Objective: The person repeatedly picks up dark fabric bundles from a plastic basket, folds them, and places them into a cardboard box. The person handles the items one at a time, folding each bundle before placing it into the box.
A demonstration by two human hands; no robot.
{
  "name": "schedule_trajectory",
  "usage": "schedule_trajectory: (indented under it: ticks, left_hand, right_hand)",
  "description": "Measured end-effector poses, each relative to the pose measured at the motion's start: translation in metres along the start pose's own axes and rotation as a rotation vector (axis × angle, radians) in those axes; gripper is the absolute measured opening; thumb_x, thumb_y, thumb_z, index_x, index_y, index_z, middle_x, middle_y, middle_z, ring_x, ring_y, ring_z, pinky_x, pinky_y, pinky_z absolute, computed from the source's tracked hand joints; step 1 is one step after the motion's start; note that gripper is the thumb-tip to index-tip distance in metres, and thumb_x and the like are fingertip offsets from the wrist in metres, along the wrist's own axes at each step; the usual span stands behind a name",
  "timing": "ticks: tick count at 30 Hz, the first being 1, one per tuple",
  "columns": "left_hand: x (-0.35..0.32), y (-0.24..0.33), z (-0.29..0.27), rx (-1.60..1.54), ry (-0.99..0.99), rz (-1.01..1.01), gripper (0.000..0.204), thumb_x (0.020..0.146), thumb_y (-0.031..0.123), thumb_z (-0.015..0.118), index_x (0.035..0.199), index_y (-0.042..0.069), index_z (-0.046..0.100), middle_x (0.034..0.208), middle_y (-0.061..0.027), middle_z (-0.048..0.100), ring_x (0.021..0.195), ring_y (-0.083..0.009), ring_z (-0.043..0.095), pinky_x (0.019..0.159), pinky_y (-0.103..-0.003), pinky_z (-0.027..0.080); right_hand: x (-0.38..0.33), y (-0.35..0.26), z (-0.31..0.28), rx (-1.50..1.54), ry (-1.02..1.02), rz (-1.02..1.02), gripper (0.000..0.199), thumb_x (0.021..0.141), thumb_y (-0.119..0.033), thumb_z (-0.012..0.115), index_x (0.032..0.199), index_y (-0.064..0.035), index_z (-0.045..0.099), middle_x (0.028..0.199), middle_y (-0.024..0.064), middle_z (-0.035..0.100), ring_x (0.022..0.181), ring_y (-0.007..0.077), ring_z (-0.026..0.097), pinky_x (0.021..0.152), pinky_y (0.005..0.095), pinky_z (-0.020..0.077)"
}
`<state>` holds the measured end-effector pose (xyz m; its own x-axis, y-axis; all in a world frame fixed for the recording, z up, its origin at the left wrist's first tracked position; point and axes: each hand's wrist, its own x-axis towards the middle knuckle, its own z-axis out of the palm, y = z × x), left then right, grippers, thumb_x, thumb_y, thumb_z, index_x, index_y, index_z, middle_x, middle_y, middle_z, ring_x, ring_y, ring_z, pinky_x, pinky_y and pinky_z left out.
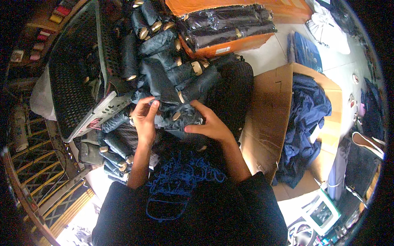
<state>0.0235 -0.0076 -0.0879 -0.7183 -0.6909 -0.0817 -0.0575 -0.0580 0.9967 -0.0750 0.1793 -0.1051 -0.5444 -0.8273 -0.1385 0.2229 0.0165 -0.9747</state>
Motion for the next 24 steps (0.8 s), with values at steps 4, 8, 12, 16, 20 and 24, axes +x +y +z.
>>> schedule_trajectory:
  ticks: [4, 8, 12, 16, 20, 24]
  left_hand:
    - [0.009, 0.005, 0.006, 0.211, -0.083, 0.166, 0.013, 0.084, 0.006, 0.070, 0.095, 0.000, 0.067, 0.069, 0.0026, 0.058, 0.060, -0.0053, 0.049, 0.057, -0.021, 0.040]
    - [0.015, 0.000, 0.000, 0.196, -0.231, 0.250, 0.013, 0.085, 0.005, 0.067, 0.096, 0.000, 0.067, 0.073, 0.0005, 0.059, 0.065, -0.0070, 0.050, 0.060, -0.022, 0.041]
    - [0.014, 0.013, 0.000, 0.229, -0.356, 0.168, 0.012, 0.088, 0.003, 0.062, 0.099, 0.000, 0.066, 0.082, -0.0021, 0.059, 0.071, -0.0068, 0.052, 0.064, -0.021, 0.041]
    - [-0.002, 0.004, 0.005, 0.042, -0.276, 0.030, 0.008, 0.090, 0.002, 0.059, 0.096, -0.002, 0.063, 0.082, -0.0006, 0.056, 0.069, -0.0051, 0.048, 0.062, -0.020, 0.039]
    - [-0.022, 0.001, 0.016, -0.030, -0.028, -0.036, 0.002, 0.090, 0.000, 0.059, 0.089, -0.002, 0.059, 0.080, 0.0008, 0.053, 0.071, -0.0036, 0.047, 0.062, -0.019, 0.038]
    - [-0.030, -0.001, 0.025, -0.010, 0.137, 0.101, 0.003, 0.088, 0.000, 0.060, 0.087, -0.002, 0.060, 0.078, -0.0022, 0.055, 0.070, -0.0092, 0.051, 0.064, -0.022, 0.040]
  right_hand:
    - [0.008, -0.020, 0.002, -0.237, -0.016, -0.220, 0.064, 0.066, -0.018, 0.083, 0.119, 0.0027, 0.054, 0.131, 0.0160, 0.045, 0.124, 0.0281, 0.043, 0.106, 0.0365, 0.0312]
    - [0.012, -0.026, 0.007, -0.340, 0.010, -0.251, 0.054, 0.069, -0.017, 0.080, 0.113, 0.0041, 0.057, 0.129, 0.0155, 0.049, 0.121, 0.0279, 0.047, 0.103, 0.0372, 0.0348]
    - [0.007, -0.016, 0.012, -0.150, 0.189, -0.108, 0.046, 0.071, -0.013, 0.077, 0.109, 0.0044, 0.058, 0.117, 0.0134, 0.056, 0.110, 0.0240, 0.054, 0.096, 0.0333, 0.0395]
    - [0.006, -0.017, 0.019, -0.118, 0.348, -0.066, 0.043, 0.071, -0.009, 0.076, 0.108, 0.0038, 0.058, 0.107, 0.0104, 0.058, 0.100, 0.0201, 0.057, 0.090, 0.0294, 0.0427]
    - [0.010, -0.021, 0.035, -0.344, 0.457, -0.193, 0.045, 0.069, -0.009, 0.077, 0.107, 0.0040, 0.058, 0.106, 0.0129, 0.059, 0.097, 0.0228, 0.060, 0.087, 0.0307, 0.0457]
    - [0.011, -0.023, 0.043, -0.495, 0.461, -0.241, 0.045, 0.069, -0.009, 0.077, 0.107, 0.0045, 0.058, 0.109, 0.0159, 0.059, 0.098, 0.0279, 0.062, 0.086, 0.0327, 0.0476]
